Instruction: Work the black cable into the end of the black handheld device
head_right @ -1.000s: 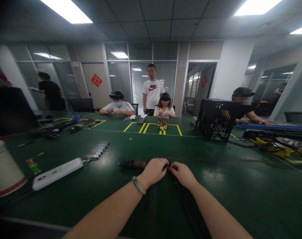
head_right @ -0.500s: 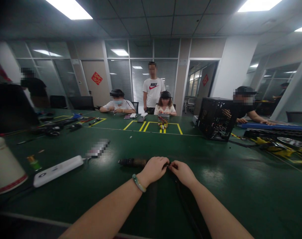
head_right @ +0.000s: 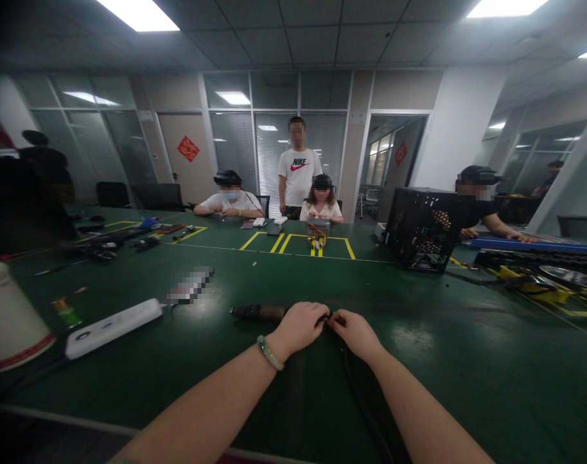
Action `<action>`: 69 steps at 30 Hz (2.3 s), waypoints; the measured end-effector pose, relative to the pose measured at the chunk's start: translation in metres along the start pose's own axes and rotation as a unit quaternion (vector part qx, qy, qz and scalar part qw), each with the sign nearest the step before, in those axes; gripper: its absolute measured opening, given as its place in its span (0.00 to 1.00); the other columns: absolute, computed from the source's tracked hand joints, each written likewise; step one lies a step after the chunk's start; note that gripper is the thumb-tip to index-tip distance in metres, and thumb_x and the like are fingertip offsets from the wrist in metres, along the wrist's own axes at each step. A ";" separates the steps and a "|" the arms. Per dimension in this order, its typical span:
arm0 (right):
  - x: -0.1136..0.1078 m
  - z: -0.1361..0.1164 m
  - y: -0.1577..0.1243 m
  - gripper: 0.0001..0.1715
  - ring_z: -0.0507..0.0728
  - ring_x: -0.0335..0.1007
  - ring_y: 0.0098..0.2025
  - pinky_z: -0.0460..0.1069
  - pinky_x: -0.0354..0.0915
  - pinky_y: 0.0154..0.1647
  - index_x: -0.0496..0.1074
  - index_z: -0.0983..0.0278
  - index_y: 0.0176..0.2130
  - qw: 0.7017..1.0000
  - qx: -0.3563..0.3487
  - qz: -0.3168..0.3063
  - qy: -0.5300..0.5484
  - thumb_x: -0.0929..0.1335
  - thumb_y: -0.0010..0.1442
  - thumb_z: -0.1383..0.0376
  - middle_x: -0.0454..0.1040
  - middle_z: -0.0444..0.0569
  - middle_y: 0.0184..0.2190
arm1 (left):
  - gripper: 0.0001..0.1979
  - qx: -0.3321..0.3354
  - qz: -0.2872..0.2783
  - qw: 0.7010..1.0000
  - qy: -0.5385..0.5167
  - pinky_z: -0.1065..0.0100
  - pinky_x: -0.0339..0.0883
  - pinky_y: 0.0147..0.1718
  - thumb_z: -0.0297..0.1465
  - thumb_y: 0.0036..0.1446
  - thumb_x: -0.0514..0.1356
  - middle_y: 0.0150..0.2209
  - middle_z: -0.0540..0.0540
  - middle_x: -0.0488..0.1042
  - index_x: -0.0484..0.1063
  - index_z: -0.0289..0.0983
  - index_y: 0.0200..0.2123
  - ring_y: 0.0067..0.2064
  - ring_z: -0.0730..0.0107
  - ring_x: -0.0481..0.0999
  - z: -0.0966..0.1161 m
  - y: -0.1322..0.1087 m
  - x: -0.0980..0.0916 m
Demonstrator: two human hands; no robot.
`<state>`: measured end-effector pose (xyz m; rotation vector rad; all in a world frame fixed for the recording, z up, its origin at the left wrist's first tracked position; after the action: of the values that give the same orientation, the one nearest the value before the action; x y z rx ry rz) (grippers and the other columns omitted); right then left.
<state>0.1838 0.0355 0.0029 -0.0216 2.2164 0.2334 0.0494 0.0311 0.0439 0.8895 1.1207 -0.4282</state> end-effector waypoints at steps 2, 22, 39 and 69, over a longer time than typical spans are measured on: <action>-0.001 -0.001 0.000 0.13 0.57 0.71 0.33 0.47 0.59 0.31 0.74 0.61 0.34 1.000 -0.004 0.000 0.001 0.64 0.59 0.57 0.78 0.45 0.31 | 0.07 0.006 -0.005 1.000 0.003 0.63 0.63 0.45 0.27 0.61 0.53 0.41 0.46 0.73 0.68 0.39 0.41 0.44 0.65 0.72 0.001 0.000 -0.001; 0.002 0.003 0.003 0.13 0.56 0.71 0.33 0.47 0.59 0.32 0.74 0.61 0.34 1.000 -0.006 -0.007 0.008 0.64 0.60 0.57 0.78 0.46 0.31 | 0.06 0.015 -0.008 1.000 0.021 0.63 0.62 0.46 0.28 0.61 0.54 0.41 0.48 0.72 0.67 0.40 0.41 0.44 0.65 0.71 -0.002 0.001 0.006; 0.003 0.005 0.003 0.13 0.56 0.70 0.32 0.47 0.58 0.30 0.74 0.61 0.35 1.000 -0.006 -0.001 0.013 0.64 0.60 0.57 0.77 0.45 0.31 | 0.08 0.027 0.004 1.000 0.003 0.63 0.62 0.46 0.28 0.62 0.52 0.42 0.47 0.72 0.69 0.39 0.42 0.44 0.66 0.71 -0.001 0.000 0.003; 0.001 0.001 0.001 0.13 0.56 0.71 0.33 0.47 0.60 0.32 0.75 0.61 0.35 1.000 0.001 -0.007 0.009 0.64 0.60 0.57 0.78 0.46 0.32 | 0.06 0.018 0.010 1.000 -0.005 0.64 0.62 0.46 0.29 0.62 0.52 0.41 0.48 0.72 0.69 0.39 0.41 0.44 0.66 0.71 -0.001 0.000 0.003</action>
<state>0.1838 0.0371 0.0013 -0.0389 2.2340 0.2245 0.0497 0.0326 0.0405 0.9285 1.0962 -0.4363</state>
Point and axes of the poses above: each hand's wrist, its own y-axis towards the middle knuckle, its own x-axis out of the palm, z = x × y, the point moved 7 cm from there along y, towards the middle knuckle
